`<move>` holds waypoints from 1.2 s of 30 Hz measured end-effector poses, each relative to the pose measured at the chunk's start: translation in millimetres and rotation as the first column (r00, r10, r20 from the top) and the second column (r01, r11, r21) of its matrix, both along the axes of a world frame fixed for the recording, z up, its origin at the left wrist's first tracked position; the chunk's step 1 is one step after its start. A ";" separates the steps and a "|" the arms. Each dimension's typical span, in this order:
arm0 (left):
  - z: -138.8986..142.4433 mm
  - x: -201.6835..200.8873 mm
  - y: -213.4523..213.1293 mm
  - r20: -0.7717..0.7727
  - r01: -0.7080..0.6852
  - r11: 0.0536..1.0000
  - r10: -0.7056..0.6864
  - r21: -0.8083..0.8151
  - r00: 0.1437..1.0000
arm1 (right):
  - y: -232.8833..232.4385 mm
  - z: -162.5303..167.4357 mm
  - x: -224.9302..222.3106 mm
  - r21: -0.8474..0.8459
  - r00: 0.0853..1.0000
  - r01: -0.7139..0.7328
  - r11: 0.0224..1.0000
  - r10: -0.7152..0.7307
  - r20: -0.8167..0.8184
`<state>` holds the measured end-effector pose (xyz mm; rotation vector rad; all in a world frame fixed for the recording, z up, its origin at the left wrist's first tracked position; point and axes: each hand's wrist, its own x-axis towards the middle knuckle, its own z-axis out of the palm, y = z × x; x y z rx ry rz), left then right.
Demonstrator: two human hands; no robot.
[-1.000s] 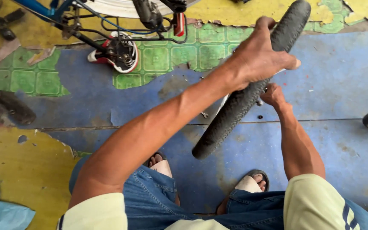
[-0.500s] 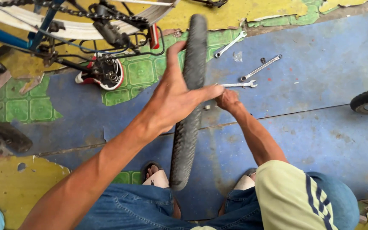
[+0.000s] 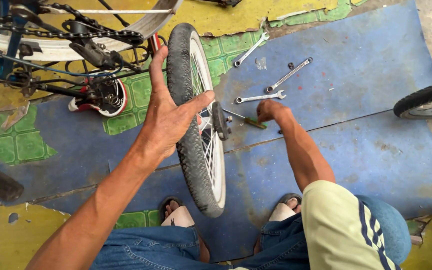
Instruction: The person removes a bicycle wheel, uses a wrench to adjust the axle nuts, and then inflates the tire using an air compressor. The wheel is handled throughout the process and placed against a wall after inflation.
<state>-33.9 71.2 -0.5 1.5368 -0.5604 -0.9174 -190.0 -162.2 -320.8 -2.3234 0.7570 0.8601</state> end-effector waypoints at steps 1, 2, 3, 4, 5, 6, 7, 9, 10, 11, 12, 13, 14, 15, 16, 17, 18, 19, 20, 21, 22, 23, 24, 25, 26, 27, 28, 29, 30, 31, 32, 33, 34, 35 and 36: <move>-2.2 -0.8 -2.3 -0.002 -0.006 1.000 0.006 0.008 1.000 | -8.8 -1.7 -6.9 0.024 0.997 0.065 0.998 -0.066 0.040; -3.9 -2.3 -5.0 -0.001 -0.014 1.000 0.014 0.016 1.000 | -18.6 -3.9 -14.8 0.052 0.988 0.127 0.991 -0.131 0.080; -4.9 -4.0 -8.3 -0.002 -0.020 0.999 0.020 0.026 1.000 | -27.1 -7.0 -22.8 -0.020 0.952 0.245 0.969 -0.237 0.196; -5.9 -6.8 -13.1 0.003 -0.018 1.000 0.019 -0.008 1.000 | -33.4 -11.4 -31.4 -0.076 0.892 0.366 0.927 -0.327 0.313; -6.6 -9.6 -18.5 0.006 -0.016 0.999 0.016 -0.041 1.000 | -39.2 -15.4 -38.3 -0.116 0.811 0.487 0.866 -0.399 0.429; -7.2 -12.7 -24.9 0.010 -0.012 0.997 0.013 -0.077 1.000 | -46.9 -17.9 -44.5 -0.070 0.771 0.514 0.855 -0.425 0.475; -8.0 -16.3 -31.7 -0.011 -0.011 0.994 0.010 -0.107 1.000 | -53.8 -19.6 -48.7 -0.021 0.727 0.536 0.844 -0.449 0.520; -10.6 -25.0 -45.9 -0.054 -0.015 0.986 0.006 -0.168 0.999 | -66.9 -18.3 -50.7 0.024 0.672 0.551 0.834 -0.461 0.580; -11.9 -29.7 -52.0 -0.126 -0.051 0.980 0.026 -0.195 0.992 | -74.3 -13.7 -49.6 0.021 0.663 0.550 0.835 -0.451 0.598; -13.4 -34.9 -57.3 -0.201 -0.087 0.973 0.044 -0.214 0.979 | -80.6 -9.1 -49.1 0.019 0.655 0.549 0.836 -0.444 0.611; -14.6 -39.9 -63.5 -0.273 -0.123 0.965 0.057 -0.231 0.960 | -90.4 -2.4 -47.2 0.037 0.645 0.528 0.848 -0.430 0.631; -15.4 -44.8 -68.5 -0.303 -0.154 0.961 0.080 -0.228 0.950 | -99.8 4.6 -47.1 0.058 0.635 0.510 0.858 -0.421 0.648; -16.0 -49.5 -73.7 -0.335 -0.187 0.957 0.105 -0.222 0.936 | -106.2 14.5 -48.0 0.089 0.607 0.513 0.854 -0.435 0.665; -16.0 -53.7 -79.2 -0.367 -0.221 0.950 0.130 -0.218 0.921 | -111.1 27.9 -47.3 0.117 0.579 0.514 0.850 -0.444 0.683; -15.3 -57.8 -83.1 -0.399 -0.264 0.946 0.172 -0.190 0.901 | -114.8 44.4 -47.7 0.190 0.587 0.528 0.828 -0.518 0.622; -14.5 -61.6 -87.1 -0.431 -0.307 0.938 0.213 -0.160 0.877 | -116.5 63.6 -48.0 0.258 0.595 0.544 0.798 -0.584 0.553; -13.4 -64.6 -92.0 -0.458 -0.347 0.928 0.253 -0.133 0.852 | -114.5 84.7 -47.1 0.321 0.570 0.491 0.810 -0.577 0.585; -12.4 -67.6 -95.8 -0.499 -0.390 0.908 0.270 -0.152 0.823 | -111.3 108.7 -46.6 0.378 0.544 0.429 0.820 -0.569 0.617; -12.0 -70.5 -100.1 -0.539 -0.434 0.885 0.286 -0.168 0.792 | -106.3 133.7 -43.1 0.397 0.555 0.378 0.836 -0.548 0.626; -11.8 -73.5 -103.1 -0.576 -0.480 0.859 0.303 -0.180 0.759 | -101.3 160.8 -40.3 0.416 0.566 0.324 0.850 -0.526 0.634; -12.6 -76.5 -105.4 -0.597 -0.500 0.836 0.288 -0.225 0.749 | -93.9 187.2 -41.5 0.400 0.576 0.282 0.872 -0.487 0.656; -14.1 -80.1 -108.0 -0.614 -0.521 0.809 0.271 -0.272 0.742 | -86.9 213.3 -41.5 0.382 0.582 0.238 0.893 -0.446 0.680; -15.7 -82.4 -106.9 -0.629 -0.539 0.779 0.250 -0.321 0.736 | -81.2 239.9 -45.7 0.402 0.592 0.168 0.900 -0.418 0.689; -17.9 -84.0 -106.2 -0.611 -0.540 0.767 0.252 -0.347 0.751 | -75.1 263.6 -50.7 0.421 0.600 0.099 0.902 -0.391 0.698; -20.8 -88.0 -106.2 -0.594 -0.539 0.757 0.253 -0.370 0.764 | -71.2 284.5 -52.9 0.326 0.595 0.006 0.945 -0.266 0.759; -23.5 -90.9 -105.4 -0.577 -0.534 0.747 0.251 -0.395 0.777 | -67.6 302.0 -55.9 0.223 0.576 -0.083 0.971 -0.136 0.806; -26.7 -91.3 -107.2 -0.580 -0.534 0.733 0.235 -0.421 0.780 | -62.8 314.2 -55.2 0.115 0.544 -0.167 0.979 -0.005 0.839; -29.8 -92.8 -109.5 -0.583 -0.532 0.720 0.218 -0.445 0.783 | -58.0 322.7 -56.3 -0.051 0.663 -0.088 0.995 0.097 0.742; -33.3 -92.5 -112.1 -0.587 -0.532 0.706 0.202 -0.467 0.784 | -51.1 325.6 -56.2 -0.225 0.774 -0.034 0.974 0.168 0.611; -37.0 -93.1 -115.8 -0.586 -0.532 0.717 0.213 -0.450 0.782 | -45.4 326.1 -55.6 -0.397 0.866 -0.009 0.918 0.206 0.456; -40.9 -92.0 -120.3 -0.584 -0.532 0.727 0.223 -0.434 0.780 | -43.0 326.4 -55.7 -0.419 0.855 0.000 0.908 0.217 0.471; -45.3 -90.9 -124.5 -0.581 -0.532 0.736 0.233 -0.419 0.780 | -40.5 324.0 -55.1 -0.440 0.842 0.009 0.898 0.231 0.488; -50.3 -91.7 -128.8 -0.567 -0.519 0.734 0.222 -0.439 0.794 | -38.3 319.6 -54.6 -0.459 0.828 0.017 0.889 0.244 0.504; -55.3 -91.3 -132.6 -0.552 -0.506 0.731 0.213 -0.457 0.806 | -38.2 315.0 -54.1 -0.469 0.824 0.039 0.882 0.237 0.514; -60.6 -91.4 -133.4 -0.535 -0.495 0.727 0.207 -0.477 0.819 | -40.0 310.7 -54.6 -0.479 0.818 0.058 0.876 0.233 0.526</move>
